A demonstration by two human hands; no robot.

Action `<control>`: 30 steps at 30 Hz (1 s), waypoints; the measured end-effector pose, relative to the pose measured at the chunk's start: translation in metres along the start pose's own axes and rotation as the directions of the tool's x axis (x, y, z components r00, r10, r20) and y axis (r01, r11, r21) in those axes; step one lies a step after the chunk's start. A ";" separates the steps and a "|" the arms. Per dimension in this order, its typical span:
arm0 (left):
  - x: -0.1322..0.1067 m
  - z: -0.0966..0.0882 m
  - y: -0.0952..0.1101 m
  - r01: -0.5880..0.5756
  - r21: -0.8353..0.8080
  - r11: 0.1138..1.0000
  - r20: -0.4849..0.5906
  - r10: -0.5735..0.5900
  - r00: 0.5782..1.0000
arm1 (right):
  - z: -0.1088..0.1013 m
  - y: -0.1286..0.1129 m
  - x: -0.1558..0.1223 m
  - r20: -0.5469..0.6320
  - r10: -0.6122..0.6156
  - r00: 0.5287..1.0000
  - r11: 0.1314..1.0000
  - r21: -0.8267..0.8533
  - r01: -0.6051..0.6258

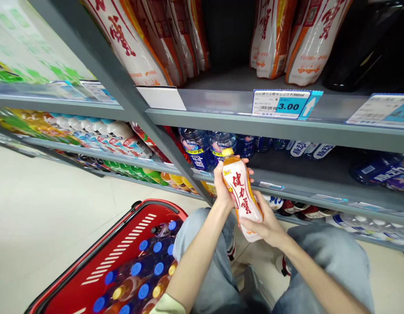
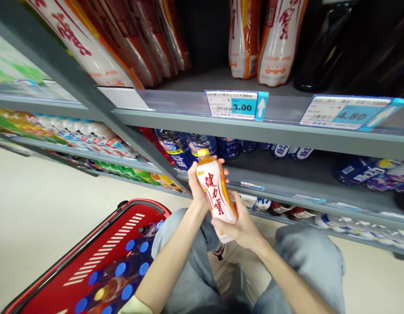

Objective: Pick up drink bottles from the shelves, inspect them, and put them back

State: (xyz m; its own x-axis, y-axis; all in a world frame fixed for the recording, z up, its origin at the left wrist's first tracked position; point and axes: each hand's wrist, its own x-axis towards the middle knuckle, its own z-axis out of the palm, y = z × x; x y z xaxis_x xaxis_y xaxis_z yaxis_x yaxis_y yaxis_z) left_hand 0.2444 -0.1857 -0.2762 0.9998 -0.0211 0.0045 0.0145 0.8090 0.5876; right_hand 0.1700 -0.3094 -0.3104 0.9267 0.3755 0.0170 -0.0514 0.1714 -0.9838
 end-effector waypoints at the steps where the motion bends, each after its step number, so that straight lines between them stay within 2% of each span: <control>1: 0.000 0.000 -0.001 0.005 -0.006 1.000 0.001 -0.005 1.000 | -0.001 -0.002 0.000 -0.032 -0.034 0.999 0.995 -0.094 0.031; 6: 0.001 0.002 -0.004 0.040 -0.009 0.999 -0.049 -0.040 0.998 | -0.003 0.001 -0.003 -0.159 -0.151 0.976 0.875 -0.480 0.057; 8: 0.001 0.003 -0.007 0.018 0.013 1.000 -0.097 -0.017 0.995 | -0.005 0.006 -0.003 -0.209 -0.217 0.954 0.763 -0.645 0.033; 11: 0.001 0.004 -0.012 -0.036 0.040 0.999 -0.143 0.041 0.989 | -0.009 0.014 -0.002 -0.250 -0.354 0.901 0.511 -0.859 -0.038; 13: 0.001 0.004 -0.013 -0.078 0.048 0.996 -0.129 0.084 0.988 | -0.011 0.019 -0.001 -0.246 -0.433 0.867 0.364 -0.928 -0.081; 15: -0.001 0.005 -0.013 -0.122 0.050 0.991 -0.085 0.126 0.988 | -0.011 0.022 -0.001 -0.227 -0.489 0.843 0.279 -0.956 -0.096; 17: -0.002 0.005 -0.011 -0.150 0.052 0.987 -0.040 0.152 0.988 | -0.011 0.024 -0.002 -0.208 -0.522 0.827 0.241 -0.966 -0.091; 20: -0.005 0.005 -0.008 -0.153 0.059 0.986 -0.038 0.155 0.987 | -0.009 0.025 -0.002 -0.203 -0.524 0.827 0.244 -0.966 -0.083; 24: -0.006 -0.001 -0.007 -0.133 0.057 0.989 -0.084 0.138 0.987 | -0.007 0.024 0.000 -0.209 -0.463 0.861 0.333 -0.942 -0.050; 27: -0.006 -0.005 -0.009 -0.157 0.088 0.984 -0.070 0.164 0.984 | -0.006 0.023 0.002 -0.208 -0.420 0.884 0.494 -0.869 0.031; 30: -0.007 -0.005 -0.009 -0.194 0.132 0.972 -0.026 0.199 0.980 | -0.004 0.020 0.003 -0.200 -0.381 0.903 0.691 -0.710 0.134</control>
State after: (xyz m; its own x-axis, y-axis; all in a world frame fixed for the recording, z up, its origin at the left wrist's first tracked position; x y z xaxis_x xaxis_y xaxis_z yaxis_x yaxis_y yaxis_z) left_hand 0.2377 -0.1901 -0.2856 0.9827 0.1555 0.1008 -0.1823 0.7127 0.6774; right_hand 0.1730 -0.3085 -0.3303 0.9307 0.0913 0.3543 0.3531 -0.4781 -0.8042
